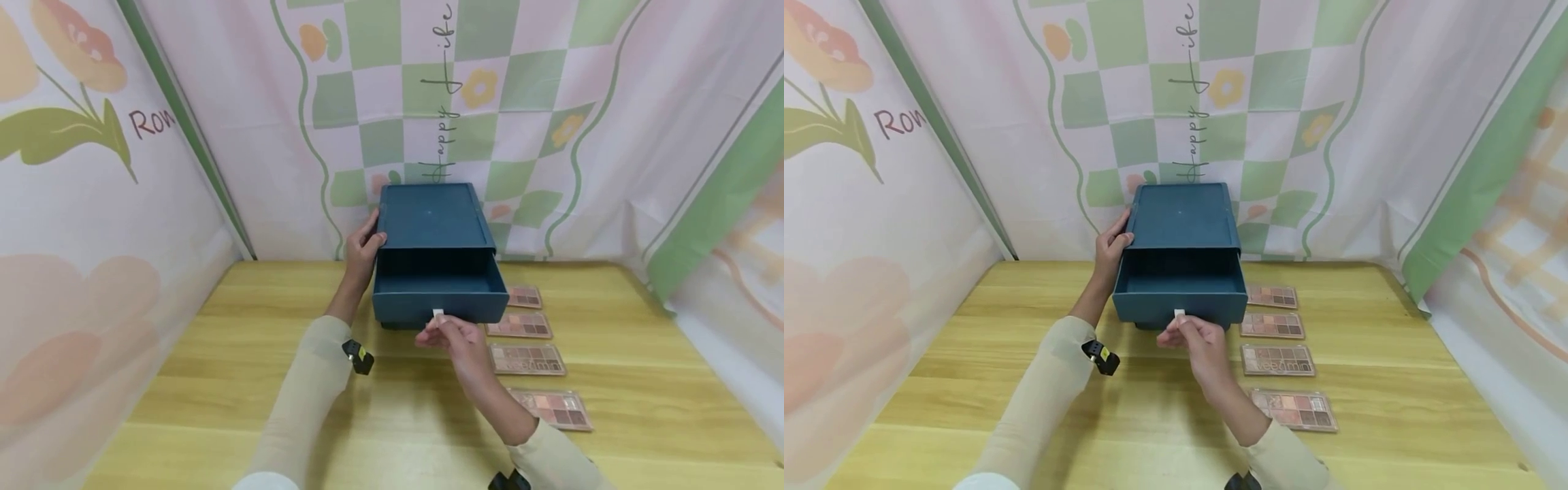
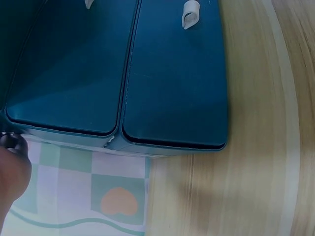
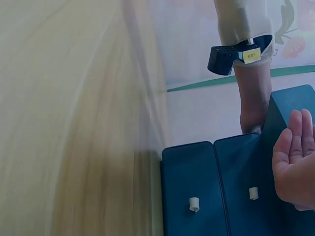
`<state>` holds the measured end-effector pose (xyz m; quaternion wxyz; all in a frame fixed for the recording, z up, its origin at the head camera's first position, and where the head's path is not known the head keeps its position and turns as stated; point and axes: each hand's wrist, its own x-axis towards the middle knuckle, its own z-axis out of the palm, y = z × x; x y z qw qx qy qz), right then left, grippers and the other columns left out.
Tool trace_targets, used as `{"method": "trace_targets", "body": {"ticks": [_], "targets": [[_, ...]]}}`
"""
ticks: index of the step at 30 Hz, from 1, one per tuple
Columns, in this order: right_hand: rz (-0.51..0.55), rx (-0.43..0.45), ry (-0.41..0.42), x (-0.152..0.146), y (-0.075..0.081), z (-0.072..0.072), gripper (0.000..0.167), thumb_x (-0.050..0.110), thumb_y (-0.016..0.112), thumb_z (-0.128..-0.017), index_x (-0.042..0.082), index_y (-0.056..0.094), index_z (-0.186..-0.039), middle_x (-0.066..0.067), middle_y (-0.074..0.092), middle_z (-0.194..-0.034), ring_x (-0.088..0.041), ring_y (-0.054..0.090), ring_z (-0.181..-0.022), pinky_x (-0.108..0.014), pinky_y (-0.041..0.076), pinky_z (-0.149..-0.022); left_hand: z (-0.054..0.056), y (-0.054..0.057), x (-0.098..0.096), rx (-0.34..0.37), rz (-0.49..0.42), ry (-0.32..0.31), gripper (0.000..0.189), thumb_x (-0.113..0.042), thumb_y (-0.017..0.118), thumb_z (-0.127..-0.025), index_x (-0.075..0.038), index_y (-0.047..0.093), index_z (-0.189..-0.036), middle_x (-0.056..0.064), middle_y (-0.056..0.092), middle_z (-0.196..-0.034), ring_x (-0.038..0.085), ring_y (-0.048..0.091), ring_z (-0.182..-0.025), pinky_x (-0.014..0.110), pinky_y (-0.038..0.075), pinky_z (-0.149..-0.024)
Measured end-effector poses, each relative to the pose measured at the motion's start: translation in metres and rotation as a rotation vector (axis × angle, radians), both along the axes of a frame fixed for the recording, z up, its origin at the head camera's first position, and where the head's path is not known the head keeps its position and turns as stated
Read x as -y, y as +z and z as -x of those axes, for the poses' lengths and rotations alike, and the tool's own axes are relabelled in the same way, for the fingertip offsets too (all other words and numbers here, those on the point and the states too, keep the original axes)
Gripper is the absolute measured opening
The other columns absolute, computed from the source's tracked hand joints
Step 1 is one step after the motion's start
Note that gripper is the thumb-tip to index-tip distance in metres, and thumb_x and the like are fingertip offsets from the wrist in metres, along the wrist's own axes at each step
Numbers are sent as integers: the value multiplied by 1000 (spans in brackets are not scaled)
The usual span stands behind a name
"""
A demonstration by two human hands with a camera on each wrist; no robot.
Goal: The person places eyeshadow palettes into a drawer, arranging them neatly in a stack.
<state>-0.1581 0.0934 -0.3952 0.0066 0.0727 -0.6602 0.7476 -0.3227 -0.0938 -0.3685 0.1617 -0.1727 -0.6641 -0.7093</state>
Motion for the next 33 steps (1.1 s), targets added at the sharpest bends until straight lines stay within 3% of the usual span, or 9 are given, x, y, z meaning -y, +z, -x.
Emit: {"method": "trace_targets", "body": {"ticks": [9,19,29,33], "targets": [[-33,-15,27,-3,3,-12,34,17,44,-108,2,69,-91,10,76,-79,-8,75,-82,-23,60,-86,1,2,-3,9,-42,26,65,-12,52,-88,0,45,-151,16,42,-160,26,37,-152,42,31,-125],[-28,14,41,-3,4,-25,34,17,44,-107,-2,69,-93,9,77,-80,-9,75,-81,-24,60,-84,-1,1,-5,22,-48,5,66,-12,51,-87,-1,44,-152,17,40,-162,26,34,-154,43,30,-126],[31,-44,127,-9,2,-33,35,17,42,-108,19,72,-89,11,77,-84,-6,74,-82,-23,60,-83,1,3,-5,-4,-42,20,65,-11,52,-87,0,45,-150,18,43,-160,27,38,-151,41,31,-125],[21,-24,148,-10,0,-37,36,19,42,-109,21,73,-90,11,77,-85,-7,74,-83,-23,60,-85,1,2,-5,-7,-38,31,64,-11,52,-87,0,46,-150,17,44,-159,26,38,-151,41,31,-125]]}}
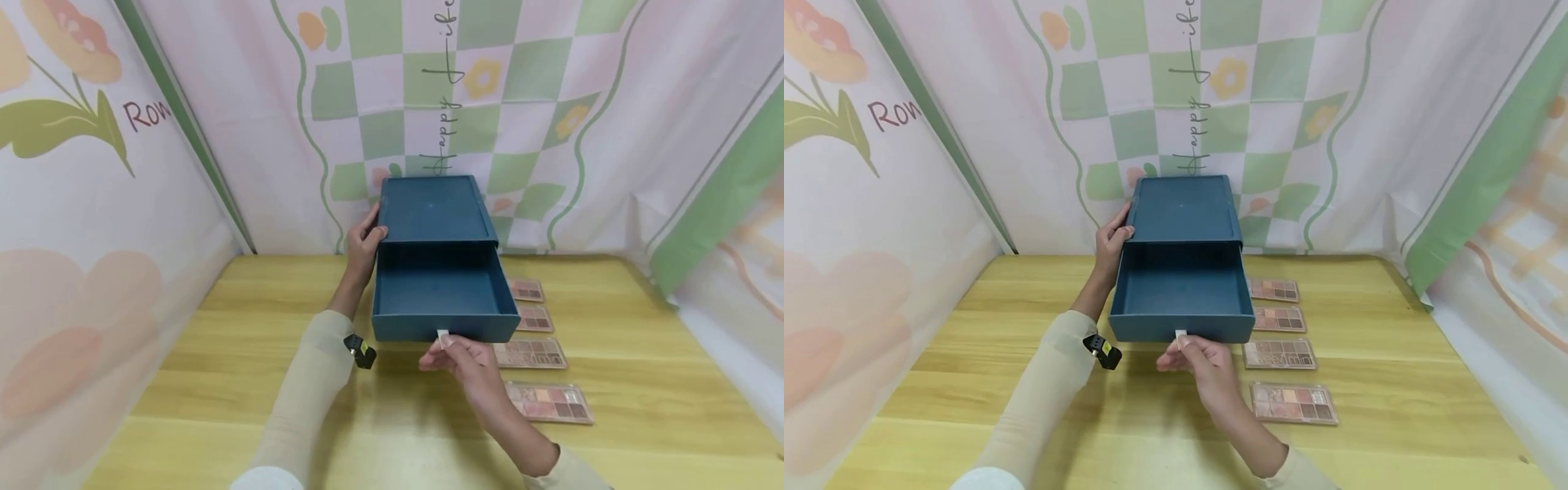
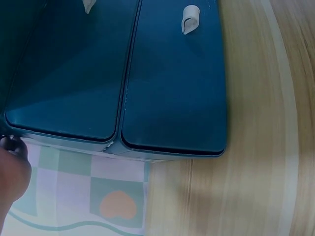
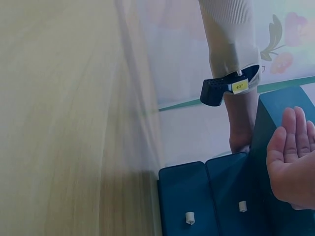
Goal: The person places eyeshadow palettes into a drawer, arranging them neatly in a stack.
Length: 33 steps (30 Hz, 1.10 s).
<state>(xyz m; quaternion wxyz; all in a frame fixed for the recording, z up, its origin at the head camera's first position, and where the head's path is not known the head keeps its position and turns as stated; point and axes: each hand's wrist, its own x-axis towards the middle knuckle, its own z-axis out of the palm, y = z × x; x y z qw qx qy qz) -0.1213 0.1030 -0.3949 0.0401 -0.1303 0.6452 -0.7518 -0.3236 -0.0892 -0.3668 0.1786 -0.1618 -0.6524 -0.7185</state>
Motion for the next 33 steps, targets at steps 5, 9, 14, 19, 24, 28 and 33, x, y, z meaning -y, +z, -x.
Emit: {"method": "trace_targets", "body": {"ticks": [5,9,14,19,24,28,33], "targets": [[-40,37,-12,-1,0,-4,34,22,43,-109,21,73,-91,11,77,-84,-7,75,-84,-22,59,-87,-1,-3,1,8,14,-11,64,-12,51,-88,-1,44,-151,15,42,-160,24,36,-153,42,29,-126],[-89,-8,21,-5,-1,-4,35,21,43,-109,5,73,-100,12,77,-85,-7,74,-84,-22,59,-86,-2,-5,1,16,7,-11,64,-10,51,-88,0,45,-151,16,43,-160,25,36,-153,43,28,-127],[-211,-85,114,-18,0,1,42,18,41,-109,-17,65,-113,17,76,-89,-6,75,-85,-22,58,-86,-1,-6,3,16,-3,-10,65,-11,51,-88,1,44,-151,18,42,-160,27,36,-153,44,27,-127],[-314,-97,220,-42,5,2,39,16,44,-108,-16,63,-120,17,76,-96,-7,75,-92,-21,57,-89,-1,-7,3,25,7,-15,67,-15,52,-87,3,42,-151,18,42,-160,28,35,-154,44,26,-128],[-355,-181,376,-76,7,6,32,6,46,-106,-14,60,-126,13,76,-109,-6,73,-101,-23,59,-89,-1,-4,3,18,9,-32,66,-14,52,-88,3,42,-151,19,40,-161,28,35,-154,45,27,-127],[-386,-238,471,-109,10,14,30,-2,45,-104,-6,64,-127,12,75,-115,-4,71,-105,-22,59,-89,0,0,4,22,12,-45,65,-12,53,-89,1,43,-152,19,39,-162,28,34,-154,45,28,-127],[-439,-233,473,-154,13,33,34,-5,41,-103,-3,64,-129,12,74,-119,-4,71,-106,-24,60,-86,1,1,5,23,12,-53,64,-11,53,-89,1,43,-151,18,41,-161,29,36,-153,44,28,-127]]}}
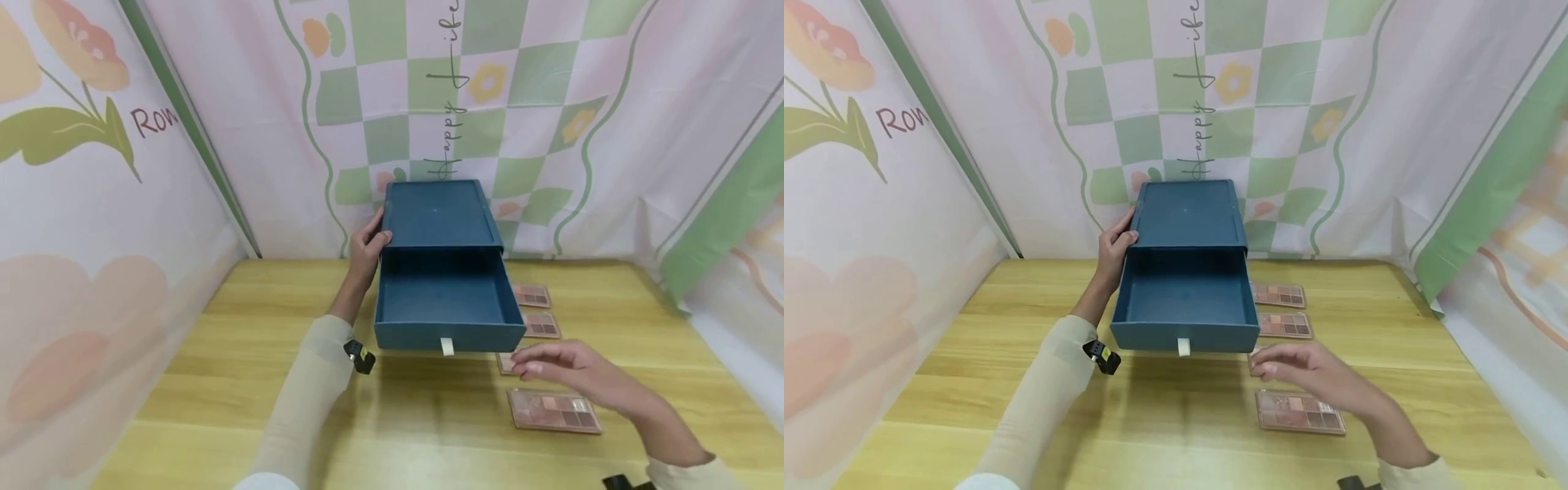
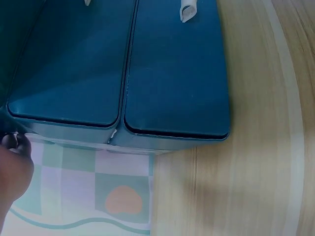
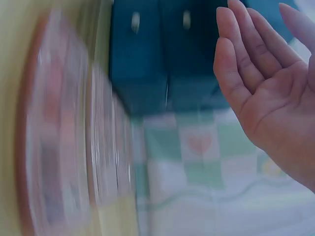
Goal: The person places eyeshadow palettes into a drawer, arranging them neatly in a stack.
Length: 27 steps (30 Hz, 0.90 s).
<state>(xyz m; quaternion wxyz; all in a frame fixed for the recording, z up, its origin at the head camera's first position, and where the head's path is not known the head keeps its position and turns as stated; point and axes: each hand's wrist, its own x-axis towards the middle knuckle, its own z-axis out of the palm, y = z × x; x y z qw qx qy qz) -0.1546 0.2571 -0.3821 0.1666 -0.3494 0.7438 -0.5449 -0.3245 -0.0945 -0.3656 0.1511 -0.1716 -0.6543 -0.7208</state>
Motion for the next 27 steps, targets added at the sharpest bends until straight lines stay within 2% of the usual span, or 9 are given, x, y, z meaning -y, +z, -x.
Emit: {"method": "trace_targets", "body": {"ticks": [6,10,13,15,18,20,23,25,27], "targets": [[-223,-83,-276,-40,0,35,33,7,49,-105,-7,60,-132,21,74,-112,2,70,-100,-16,56,-85,0,1,3,-4,-2,-11,62,-10,53,-91,0,43,-152,18,41,-161,28,35,-153,44,27,-128],[-345,-151,-424,-56,-8,66,37,15,55,-104,-11,61,-130,-2,78,-113,11,65,-95,-10,52,-82,0,1,3,1,-11,-23,63,-10,53,-91,-1,43,-152,18,40,-162,29,35,-154,45,27,-127],[-413,-177,-495,-62,-16,86,41,19,57,-103,-10,61,-132,-25,72,-122,19,58,-93,-10,50,-80,0,0,3,14,-8,-33,63,-10,53,-92,-2,42,-153,17,39,-162,27,35,-153,44,29,-127],[-441,-176,-530,-64,-21,100,44,22,58,-103,-10,60,-134,-31,67,-127,23,53,-91,-9,49,-80,-1,0,3,17,-1,-26,63,-11,53,-92,-2,42,-153,16,40,-162,27,36,-153,44,30,-126],[-460,-178,-579,-65,-28,119,49,27,60,-102,-9,58,-135,-33,64,-130,23,51,-90,-10,49,-78,-2,0,4,13,2,-7,64,-12,53,-91,-2,42,-153,16,40,-162,27,36,-153,45,32,-125],[-484,-191,-616,-68,-33,129,51,29,62,-101,-9,59,-135,-32,65,-130,13,59,-93,-14,51,-78,-2,-1,5,9,8,-5,64,-12,53,-91,-1,41,-153,16,40,-162,27,36,-153,46,32,-125],[-516,-202,-645,-75,-41,138,52,27,64,-100,-10,58,-135,-34,62,-132,-22,69,-107,-34,58,-88,-1,-1,5,17,17,-9,63,-12,52,-91,-1,42,-153,16,40,-162,27,36,-153,45,34,-124],[-543,-189,-647,-79,-46,143,54,27,64,-99,-11,56,-137,-37,59,-135,-47,61,-120,-52,55,-97,-1,0,4,20,24,-10,63,-11,52,-92,0,41,-153,16,40,-162,27,36,-153,44,34,-124],[-560,-155,-639,-81,-49,147,58,27,64,-99,-13,52,-139,-40,53,-139,-57,51,-128,-65,46,-103,0,2,4,17,28,-5,63,-11,52,-92,0,42,-152,16,40,-162,28,37,-153,44,35,-123]]}}
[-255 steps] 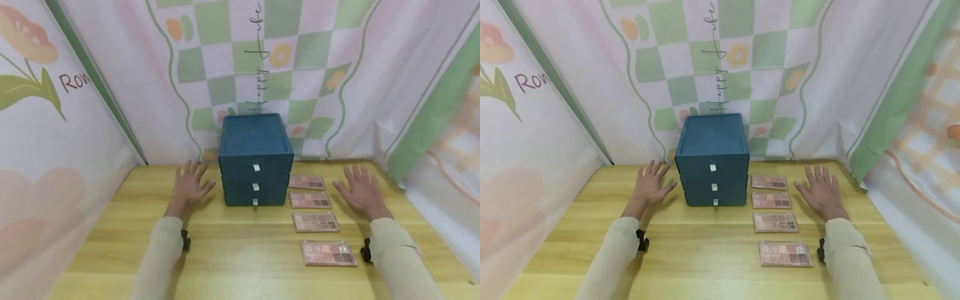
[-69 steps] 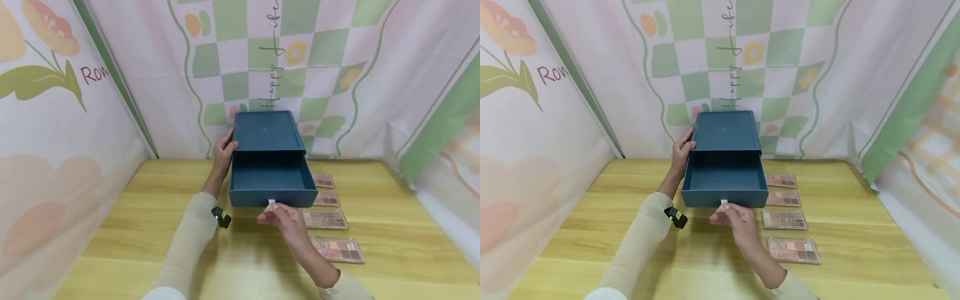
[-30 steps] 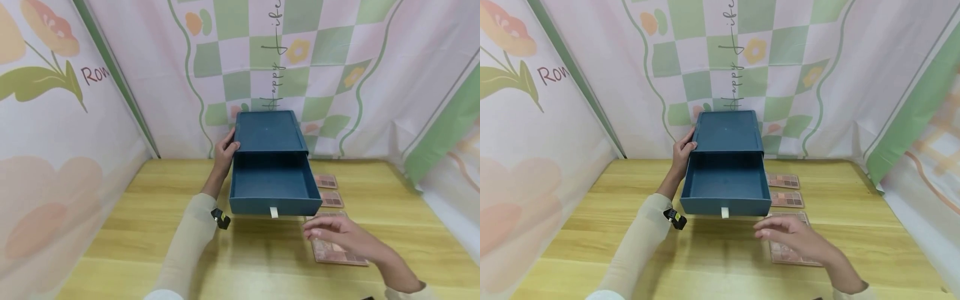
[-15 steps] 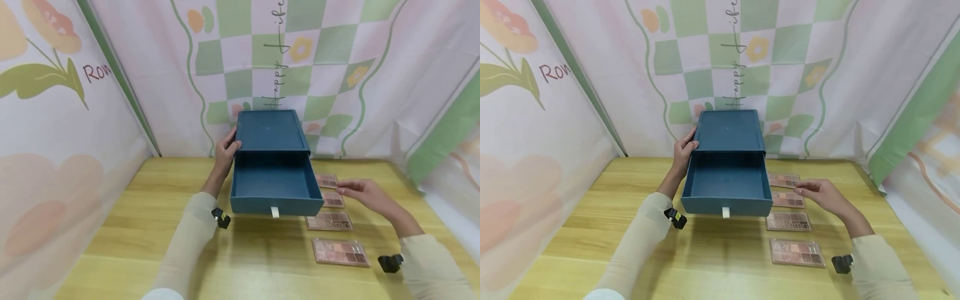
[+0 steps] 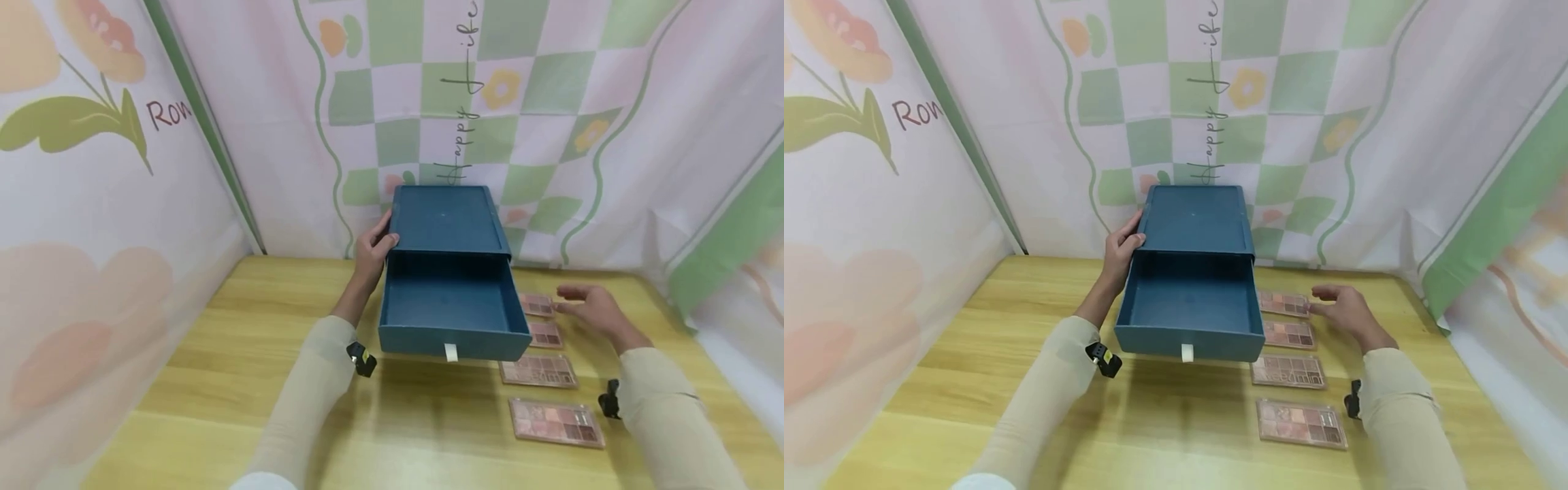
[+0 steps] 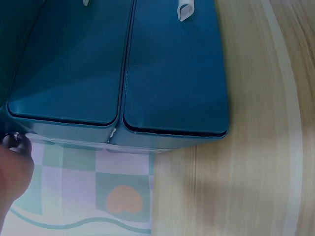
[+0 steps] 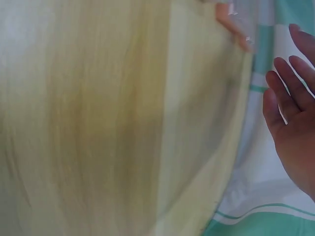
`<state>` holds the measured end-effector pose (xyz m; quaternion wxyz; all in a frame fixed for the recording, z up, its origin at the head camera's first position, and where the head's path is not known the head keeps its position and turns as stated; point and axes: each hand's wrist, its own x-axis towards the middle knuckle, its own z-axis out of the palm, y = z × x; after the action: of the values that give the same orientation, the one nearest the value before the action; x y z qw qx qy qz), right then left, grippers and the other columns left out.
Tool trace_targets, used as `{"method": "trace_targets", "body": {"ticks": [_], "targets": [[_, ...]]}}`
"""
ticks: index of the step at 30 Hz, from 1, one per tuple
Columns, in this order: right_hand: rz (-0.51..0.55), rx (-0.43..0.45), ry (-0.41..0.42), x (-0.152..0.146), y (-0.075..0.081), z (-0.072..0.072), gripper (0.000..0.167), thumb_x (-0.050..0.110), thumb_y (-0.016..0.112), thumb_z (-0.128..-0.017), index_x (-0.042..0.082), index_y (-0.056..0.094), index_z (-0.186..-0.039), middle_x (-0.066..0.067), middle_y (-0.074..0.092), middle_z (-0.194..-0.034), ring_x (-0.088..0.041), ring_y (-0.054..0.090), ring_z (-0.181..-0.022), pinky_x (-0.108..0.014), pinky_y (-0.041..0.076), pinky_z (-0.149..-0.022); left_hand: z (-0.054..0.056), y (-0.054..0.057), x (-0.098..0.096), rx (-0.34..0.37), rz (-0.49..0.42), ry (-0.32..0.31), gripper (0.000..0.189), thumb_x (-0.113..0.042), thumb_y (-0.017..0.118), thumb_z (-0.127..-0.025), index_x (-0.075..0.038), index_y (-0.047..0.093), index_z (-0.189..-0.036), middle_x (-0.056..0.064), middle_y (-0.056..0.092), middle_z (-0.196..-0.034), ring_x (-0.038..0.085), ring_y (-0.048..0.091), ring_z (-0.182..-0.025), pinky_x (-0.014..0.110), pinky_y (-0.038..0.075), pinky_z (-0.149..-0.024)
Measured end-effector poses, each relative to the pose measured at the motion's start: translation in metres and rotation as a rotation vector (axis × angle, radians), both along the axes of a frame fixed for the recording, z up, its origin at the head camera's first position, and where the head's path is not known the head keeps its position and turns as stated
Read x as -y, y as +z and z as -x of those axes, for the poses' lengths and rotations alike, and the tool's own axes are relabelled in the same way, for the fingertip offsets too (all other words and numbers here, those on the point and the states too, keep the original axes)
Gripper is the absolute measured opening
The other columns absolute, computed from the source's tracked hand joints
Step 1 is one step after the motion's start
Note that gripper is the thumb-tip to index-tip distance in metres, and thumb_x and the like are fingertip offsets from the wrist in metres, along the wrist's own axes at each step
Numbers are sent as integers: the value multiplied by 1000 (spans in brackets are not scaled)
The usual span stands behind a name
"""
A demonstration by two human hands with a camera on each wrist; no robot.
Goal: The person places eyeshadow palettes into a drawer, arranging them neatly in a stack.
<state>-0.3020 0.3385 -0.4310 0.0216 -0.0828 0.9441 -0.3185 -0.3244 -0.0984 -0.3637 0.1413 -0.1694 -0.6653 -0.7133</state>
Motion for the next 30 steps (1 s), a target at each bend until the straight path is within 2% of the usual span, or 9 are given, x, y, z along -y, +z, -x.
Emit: {"method": "trace_targets", "body": {"ticks": [6,9,13,15,17,19,21,24,30], "targets": [[-1,98,8,3,-9,13,69,33,66,-98,-12,45,-145,-41,44,-147,-59,40,-136,-68,36,-111,4,4,1,-2,2,-6,61,-9,52,-92,0,43,-152,16,41,-161,28,36,-153,45,34,-123],[16,117,28,7,-12,19,71,30,69,-96,-12,43,-147,-41,44,-147,-57,42,-136,-65,39,-111,5,4,2,4,-3,-8,61,-8,52,-91,0,43,-151,16,41,-161,29,36,-153,44,33,-124],[28,132,64,11,-18,26,69,24,69,-96,-14,43,-146,-39,49,-144,-51,50,-132,-41,55,-98,4,2,2,9,7,-9,61,-7,52,-91,0,42,-152,16,41,-161,28,39,-151,40,37,-122],[20,129,83,12,-20,29,67,22,70,-95,-16,44,-145,-39,51,-142,-49,54,-130,-27,56,-87,3,1,2,9,14,-9,62,-7,51,-91,0,42,-152,15,42,-161,28,43,-147,37,39,-119],[5,114,93,12,-22,30,66,20,72,-94,-17,46,-142,-39,53,-140,-47,56,-126,-20,54,-80,3,1,2,7,18,-8,63,-9,51,-91,0,41,-152,15,42,-161,28,44,-147,35,40,-117],[-5,103,102,13,-23,32,67,17,74,-92,-18,46,-142,-40,52,-140,-46,56,-124,-27,56,-84,3,1,2,1,17,-3,64,-11,51,-90,1,42,-152,16,42,-161,29,44,-147,34,39,-117],[-13,101,105,13,-24,33,67,14,74,-90,-17,46,-142,-40,50,-142,-47,54,-125,-41,56,-94,2,1,2,-5,14,0,65,-13,52,-89,1,43,-151,16,42,-160,29,42,-149,36,38,-119],[-12,114,111,13,-25,35,68,9,73,-89,-18,43,-143,-41,46,-144,-52,49,-128,-62,46,-105,2,2,2,-8,10,-1,65,-13,52,-89,1,43,-151,17,41,-161,29,40,-151,40,36,-122],[-11,131,113,10,-28,37,67,5,72,-89,-18,42,-144,-42,43,-146,-54,47,-130,-64,44,-107,3,-1,3,-7,-2,-12,64,-11,52,-90,2,41,-152,17,38,-162,29,37,-152,42,34,-123]]}}
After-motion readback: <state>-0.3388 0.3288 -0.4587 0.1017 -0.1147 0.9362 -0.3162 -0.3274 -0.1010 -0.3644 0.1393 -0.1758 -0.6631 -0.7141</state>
